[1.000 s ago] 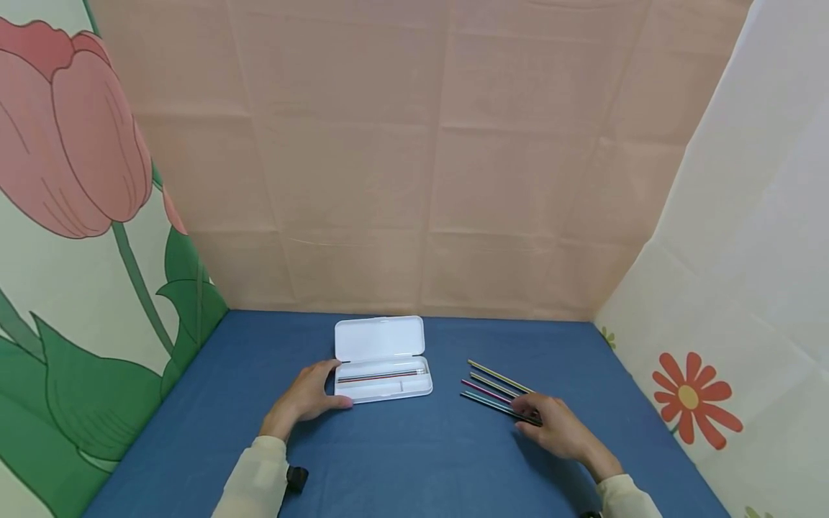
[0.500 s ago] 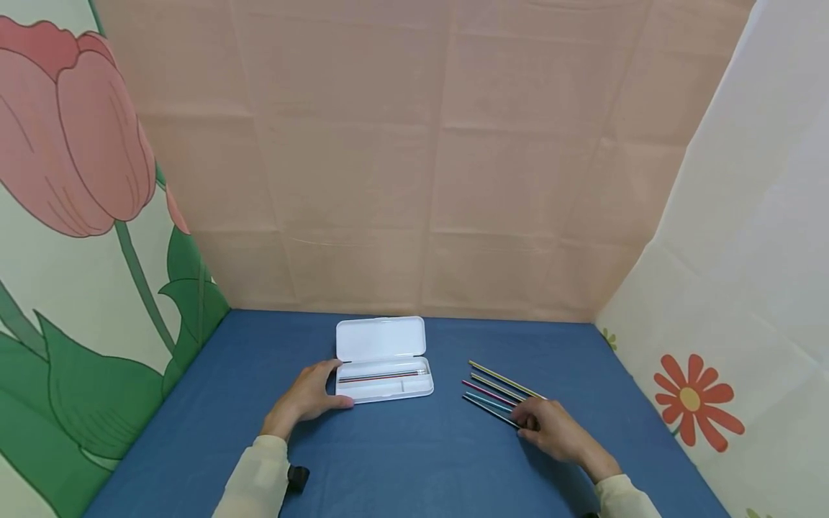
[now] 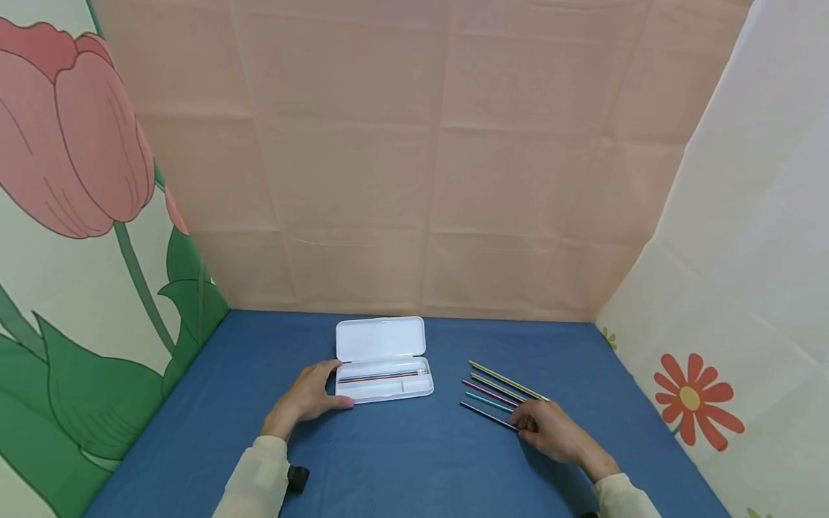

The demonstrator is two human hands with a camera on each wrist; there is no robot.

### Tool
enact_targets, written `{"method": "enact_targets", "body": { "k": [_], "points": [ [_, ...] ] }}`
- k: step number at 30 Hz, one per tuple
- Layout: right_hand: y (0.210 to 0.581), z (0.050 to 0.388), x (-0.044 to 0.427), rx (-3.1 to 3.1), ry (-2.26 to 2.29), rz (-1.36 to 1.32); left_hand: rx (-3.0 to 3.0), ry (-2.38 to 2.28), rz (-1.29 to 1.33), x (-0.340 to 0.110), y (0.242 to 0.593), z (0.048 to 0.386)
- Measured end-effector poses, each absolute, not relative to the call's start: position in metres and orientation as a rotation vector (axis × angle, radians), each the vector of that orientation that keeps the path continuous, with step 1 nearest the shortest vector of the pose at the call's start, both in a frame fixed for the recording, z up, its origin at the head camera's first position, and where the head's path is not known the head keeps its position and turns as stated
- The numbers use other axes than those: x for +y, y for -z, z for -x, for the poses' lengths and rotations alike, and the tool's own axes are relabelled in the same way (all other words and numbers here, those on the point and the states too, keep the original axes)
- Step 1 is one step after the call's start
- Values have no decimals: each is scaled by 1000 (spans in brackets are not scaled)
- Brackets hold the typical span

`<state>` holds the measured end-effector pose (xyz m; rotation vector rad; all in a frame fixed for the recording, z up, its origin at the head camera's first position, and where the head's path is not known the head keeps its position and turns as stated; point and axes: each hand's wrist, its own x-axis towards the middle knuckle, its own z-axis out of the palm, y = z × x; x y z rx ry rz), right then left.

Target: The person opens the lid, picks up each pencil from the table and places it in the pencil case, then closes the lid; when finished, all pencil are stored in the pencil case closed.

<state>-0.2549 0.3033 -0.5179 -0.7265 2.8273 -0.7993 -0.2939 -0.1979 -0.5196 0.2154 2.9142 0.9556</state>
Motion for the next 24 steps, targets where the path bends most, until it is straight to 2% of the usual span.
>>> {"method": "enact_targets", "body": {
  "k": [24],
  "points": [
    [506, 261, 289, 2838, 954, 736, 2907, -980, -238, -198, 519, 295]
  ]
}}
